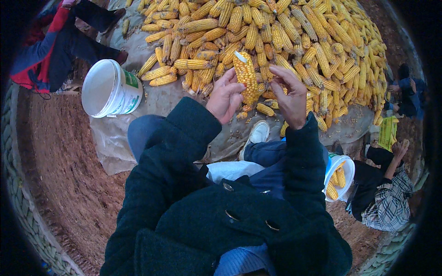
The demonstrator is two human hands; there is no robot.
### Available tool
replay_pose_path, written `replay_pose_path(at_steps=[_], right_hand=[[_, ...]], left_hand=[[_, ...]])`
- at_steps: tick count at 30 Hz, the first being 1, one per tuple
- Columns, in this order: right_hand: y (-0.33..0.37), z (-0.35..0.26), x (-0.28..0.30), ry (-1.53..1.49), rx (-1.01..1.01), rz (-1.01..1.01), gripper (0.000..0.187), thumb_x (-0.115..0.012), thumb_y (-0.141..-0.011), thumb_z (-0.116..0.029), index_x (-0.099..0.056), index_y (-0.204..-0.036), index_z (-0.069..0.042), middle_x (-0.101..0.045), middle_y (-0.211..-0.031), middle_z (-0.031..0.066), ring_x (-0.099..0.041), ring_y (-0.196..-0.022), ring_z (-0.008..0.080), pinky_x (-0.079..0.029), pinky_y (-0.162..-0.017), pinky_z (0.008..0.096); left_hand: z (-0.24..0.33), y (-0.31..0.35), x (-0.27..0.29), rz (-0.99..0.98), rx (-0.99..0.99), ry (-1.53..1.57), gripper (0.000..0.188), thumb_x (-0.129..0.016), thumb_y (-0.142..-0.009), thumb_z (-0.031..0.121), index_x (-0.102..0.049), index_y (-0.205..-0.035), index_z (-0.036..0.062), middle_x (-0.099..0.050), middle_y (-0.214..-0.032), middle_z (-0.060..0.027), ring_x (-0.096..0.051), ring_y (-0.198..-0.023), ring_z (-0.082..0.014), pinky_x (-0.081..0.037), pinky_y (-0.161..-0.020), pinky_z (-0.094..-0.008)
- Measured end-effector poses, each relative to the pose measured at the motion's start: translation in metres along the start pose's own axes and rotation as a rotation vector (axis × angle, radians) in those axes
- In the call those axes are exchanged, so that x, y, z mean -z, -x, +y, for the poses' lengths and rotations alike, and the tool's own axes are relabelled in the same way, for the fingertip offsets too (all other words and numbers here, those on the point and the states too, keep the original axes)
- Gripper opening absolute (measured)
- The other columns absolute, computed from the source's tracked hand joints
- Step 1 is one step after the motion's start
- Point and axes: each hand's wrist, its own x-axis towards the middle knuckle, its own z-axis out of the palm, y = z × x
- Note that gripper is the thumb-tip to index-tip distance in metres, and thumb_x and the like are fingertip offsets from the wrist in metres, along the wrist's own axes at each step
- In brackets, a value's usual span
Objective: The person sits on the ground and shucks corn cobs by hand, removing kernels from the cob and placing them into a nearby bucket. The person handles multiple corn cobs one at a time, rotating them to remove kernels.
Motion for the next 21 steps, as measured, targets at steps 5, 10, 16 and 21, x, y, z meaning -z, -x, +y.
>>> replay_pose_path(at_steps=[5, 10, 16, 21], right_hand=[[0.004, -0.004, -0.003, -0.015, -0.049, -0.111, 0.03, -0.07, -0.079, -0.003, -0.063, -0.108, 0.001, -0.064, -0.093, 0.0077, -0.061, -0.082, 0.0125, -0.05, -0.067, 0.0236], [0.002, 0.0, -0.007, 0.144, 0.142, -0.152, 0.02, -0.066, -0.083, -0.003, -0.062, -0.102, 0.0, -0.059, -0.089, 0.0058, -0.058, -0.078, 0.0125, -0.047, -0.067, 0.0245], [0.001, -0.005, 0.003, -0.799, -0.264, -0.123, 0.017, -0.057, -0.093, -0.02, -0.054, -0.091, -0.003, -0.052, -0.088, 0.0045, -0.05, -0.074, 0.012, -0.041, -0.064, 0.0245], [-0.002, -0.012, 0.008, -0.936, -0.263, -0.28, 0.018, -0.055, -0.095, -0.022, -0.053, -0.09, -0.005, -0.05, -0.082, 0.0022, -0.05, -0.069, 0.0121, -0.043, -0.064, 0.024]], left_hand=[[0.002, 0.004, -0.007, 0.003, 0.039, 0.046, 0.056, -0.048, -0.08, -0.007, -0.034, -0.135, -0.0029, -0.049, -0.129, -0.014, -0.051, -0.119, -0.0233, -0.041, -0.102, -0.0366], [0.001, 0.006, -0.008, 0.032, 0.042, -0.031, 0.057, -0.052, -0.08, -0.006, -0.034, -0.135, -0.0026, -0.05, -0.128, -0.0119, -0.052, -0.117, -0.0214, -0.043, -0.099, -0.0344], [0.0, 0.002, -0.002, 0.03, 0.049, -0.013, 0.058, -0.053, -0.08, -0.005, -0.035, -0.135, -0.0022, -0.05, -0.127, -0.0103, -0.053, -0.114, -0.019, -0.045, -0.094, -0.0308], [-0.003, 0.0, 0.002, 0.02, 0.026, -0.01, 0.056, -0.053, -0.08, -0.005, -0.037, -0.133, -0.0018, -0.052, -0.126, -0.0094, -0.053, -0.114, -0.0184, -0.046, -0.092, -0.0316]])
